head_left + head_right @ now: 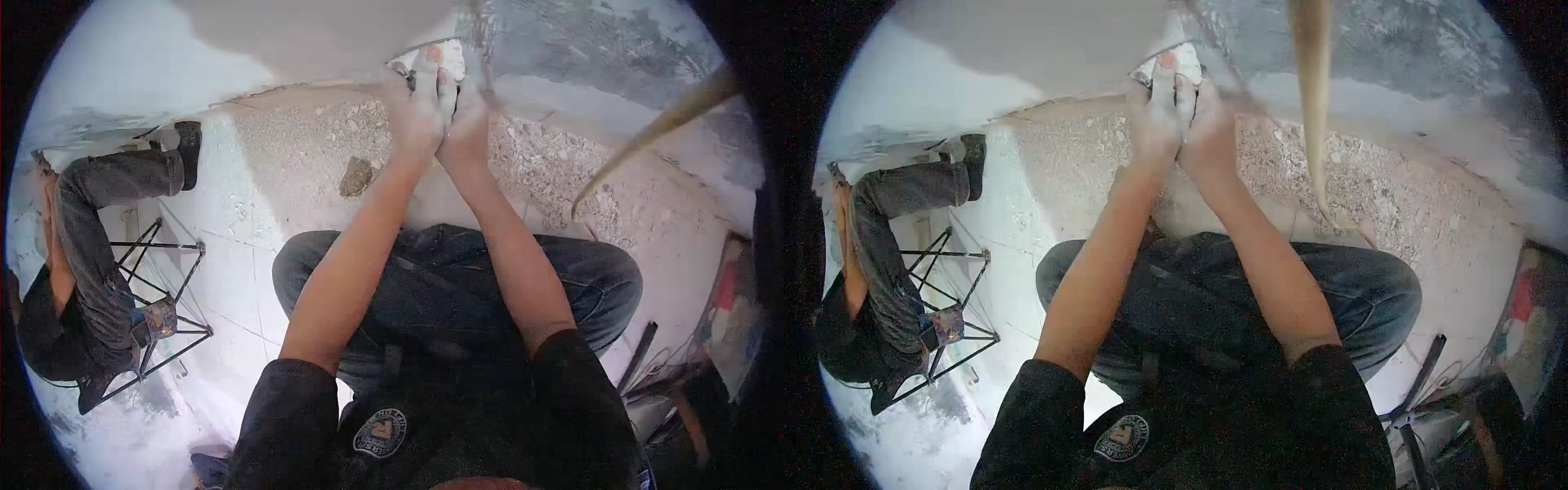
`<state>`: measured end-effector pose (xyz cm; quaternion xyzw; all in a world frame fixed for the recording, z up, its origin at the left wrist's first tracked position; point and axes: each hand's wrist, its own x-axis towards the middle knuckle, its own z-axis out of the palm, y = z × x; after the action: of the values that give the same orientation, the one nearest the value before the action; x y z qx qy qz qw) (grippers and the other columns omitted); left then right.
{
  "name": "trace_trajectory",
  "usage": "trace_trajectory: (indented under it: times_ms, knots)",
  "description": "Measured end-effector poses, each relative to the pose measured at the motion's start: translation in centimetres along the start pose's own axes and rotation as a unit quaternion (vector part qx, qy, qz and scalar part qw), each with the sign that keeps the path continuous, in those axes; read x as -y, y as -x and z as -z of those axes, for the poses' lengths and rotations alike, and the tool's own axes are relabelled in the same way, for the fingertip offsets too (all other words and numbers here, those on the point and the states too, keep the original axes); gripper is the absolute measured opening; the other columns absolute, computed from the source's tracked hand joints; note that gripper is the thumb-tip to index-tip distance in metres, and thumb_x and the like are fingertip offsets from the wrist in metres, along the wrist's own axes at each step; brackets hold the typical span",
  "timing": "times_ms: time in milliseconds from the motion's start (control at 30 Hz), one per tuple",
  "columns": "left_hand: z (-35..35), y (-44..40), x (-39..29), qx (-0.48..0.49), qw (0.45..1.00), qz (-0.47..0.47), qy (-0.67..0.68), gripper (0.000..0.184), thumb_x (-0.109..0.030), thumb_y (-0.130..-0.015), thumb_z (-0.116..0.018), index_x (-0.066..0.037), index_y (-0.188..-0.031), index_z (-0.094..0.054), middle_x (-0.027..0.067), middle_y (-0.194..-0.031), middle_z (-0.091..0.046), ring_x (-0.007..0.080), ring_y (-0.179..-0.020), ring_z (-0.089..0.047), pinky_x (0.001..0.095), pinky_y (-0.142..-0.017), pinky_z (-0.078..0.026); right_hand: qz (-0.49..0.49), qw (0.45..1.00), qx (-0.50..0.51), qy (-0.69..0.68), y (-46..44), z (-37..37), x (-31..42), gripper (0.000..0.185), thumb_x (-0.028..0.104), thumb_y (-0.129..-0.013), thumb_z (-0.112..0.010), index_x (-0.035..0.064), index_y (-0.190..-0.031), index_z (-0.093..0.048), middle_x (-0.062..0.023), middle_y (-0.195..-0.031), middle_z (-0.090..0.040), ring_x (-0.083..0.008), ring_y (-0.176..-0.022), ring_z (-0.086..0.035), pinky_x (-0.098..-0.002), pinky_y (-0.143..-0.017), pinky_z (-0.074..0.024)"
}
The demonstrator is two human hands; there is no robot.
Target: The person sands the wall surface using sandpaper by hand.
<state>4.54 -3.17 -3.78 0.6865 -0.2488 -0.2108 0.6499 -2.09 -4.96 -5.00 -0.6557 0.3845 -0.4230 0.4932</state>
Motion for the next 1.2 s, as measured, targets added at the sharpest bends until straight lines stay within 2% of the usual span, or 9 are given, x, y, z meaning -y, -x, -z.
trace_trajectory:
  times_ms: [167,267,567,633,767,867,967,1100,1200]
  knots:
    - [-0.2,0.4,-1.7,-0.027,0.999,-0.018,0.006,0.043,-0.038,-0.096,-0.054,0.005,-0.097,-0.057,0.005,-0.085,-0.06,0.0106,-0.069,-0.054,0.025,-0.06,-0.044,0.045,0.998,0.014,0.029,-0.5,0.1,0.2,0.031,0.029,-0.096,-0.048,-0.0011,-0.098,-0.055,-0.0283,-0.081,-0.061,-0.0464,-0.08,-0.059,-0.0489,-0.067,-0.0452]
    - [0.1,0.8,-3.5,0.003,0.999,0.051,0.016,0.043,-0.033,-0.092,-0.061,0.008,-0.099,-0.047,0.0126,-0.089,-0.058,0.0162,-0.08,-0.055,0.0308,-0.072,-0.046,0.041,0.999,0.007,0.028,-0.5,0.6,2.0,0.031,0.028,-0.096,-0.048,-0.0022,-0.097,-0.054,-0.0287,-0.081,-0.06,-0.047,-0.08,-0.058,-0.0502,-0.067,-0.044]
    - [-0.1,0.2,-2.6,-0.004,0.989,-0.13,-0.063,0.054,-0.047,-0.093,-0.056,0.005,-0.109,-0.051,0.0076,-0.094,-0.058,0.0127,-0.083,-0.055,0.0269,-0.072,-0.046,0.167,0.985,-0.026,0.022,-1.7,0.7,1.5,0.031,0.03,-0.097,-0.049,-0.0011,-0.096,-0.052,-0.0267,-0.082,-0.06,-0.0452,-0.078,-0.058,-0.0478,-0.068,-0.0441]
    - [-0.2,0.2,-2.0,-0.03,0.999,0.0,0.024,0.053,-0.047,-0.092,-0.057,0.004,-0.105,-0.054,0.0074,-0.094,-0.059,0.0119,-0.081,-0.054,0.0268,-0.068,-0.046,0.104,0.994,-0.028,0.021,-0.9,0.2,1.1,0.03,0.029,-0.097,-0.049,-0.0014,-0.097,-0.053,-0.0258,-0.081,-0.061,-0.0434,-0.078,-0.059,-0.046,-0.068,-0.0447]
    - [-0.1,0.8,-2.5,0.0,0.996,0.081,0.039,0.052,-0.047,-0.091,-0.058,0.003,-0.107,-0.053,0.0079,-0.094,-0.059,0.0117,-0.084,-0.054,0.0254,-0.071,-0.045,0.042,0.999,-0.017,-0.022,-0.3,-0.4,0.2,0.032,0.029,-0.096,-0.05,-0.0014,-0.104,-0.055,-0.0271,-0.085,-0.062,-0.0421,-0.079,-0.062,-0.0451,-0.069,-0.0461]
    - [0.0,1.2,-2.9,-0.016,0.997,0.054,-0.054,0.052,-0.046,-0.092,-0.057,0.004,-0.105,-0.053,0.0082,-0.093,-0.059,0.0112,-0.085,-0.053,0.0251,-0.071,-0.045,0.02,1.0,-0.017,-0.017,0.0,-0.3,0.1,0.033,0.03,-0.097,-0.049,-0.0019,-0.104,-0.055,-0.0279,-0.085,-0.062,-0.0433,-0.079,-0.061,-0.0456,-0.069,-0.0463]
    - [-0.5,1.0,-2.2,-0.021,0.997,0.059,0.055,0.053,-0.046,-0.092,-0.057,0.005,-0.106,-0.052,0.0093,-0.094,-0.059,0.0126,-0.085,-0.054,0.0266,-0.074,-0.045,0.039,0.999,-0.007,0.007,-0.1,0.4,0.7,0.033,0.029,-0.096,-0.049,-0.0021,-0.103,-0.055,-0.0281,-0.084,-0.062,-0.0447,-0.079,-0.061,-0.0466,-0.069,-0.0462]
    - [-0.2,1.2,-2.4,-0.022,0.999,0.031,-0.022,0.054,-0.046,-0.092,-0.057,0.006,-0.108,-0.05,0.0097,-0.094,-0.058,0.0138,-0.086,-0.054,0.0277,-0.078,-0.045,0.054,0.998,0.009,0.014,-0.1,0.8,1.3,0.033,0.03,-0.096,-0.049,-0.0022,-0.102,-0.054,-0.029,-0.084,-0.061,-0.0468,-0.08,-0.06,-0.0484,-0.069,-0.046]
    - [0.0,0.8,-2.6,0.017,0.999,0.04,0.023,0.037,-0.025,-0.091,-0.061,0.007,-0.101,-0.047,0.0131,-0.093,-0.056,0.0173,-0.082,-0.054,0.0322,-0.075,-0.046,0.055,0.998,-0.009,0.029,-0.6,0.6,1.5,0.033,0.029,-0.096,-0.049,-0.0022,-0.103,-0.054,-0.0295,-0.083,-0.061,-0.0482,-0.081,-0.059,-0.0497,-0.069,-0.0455]
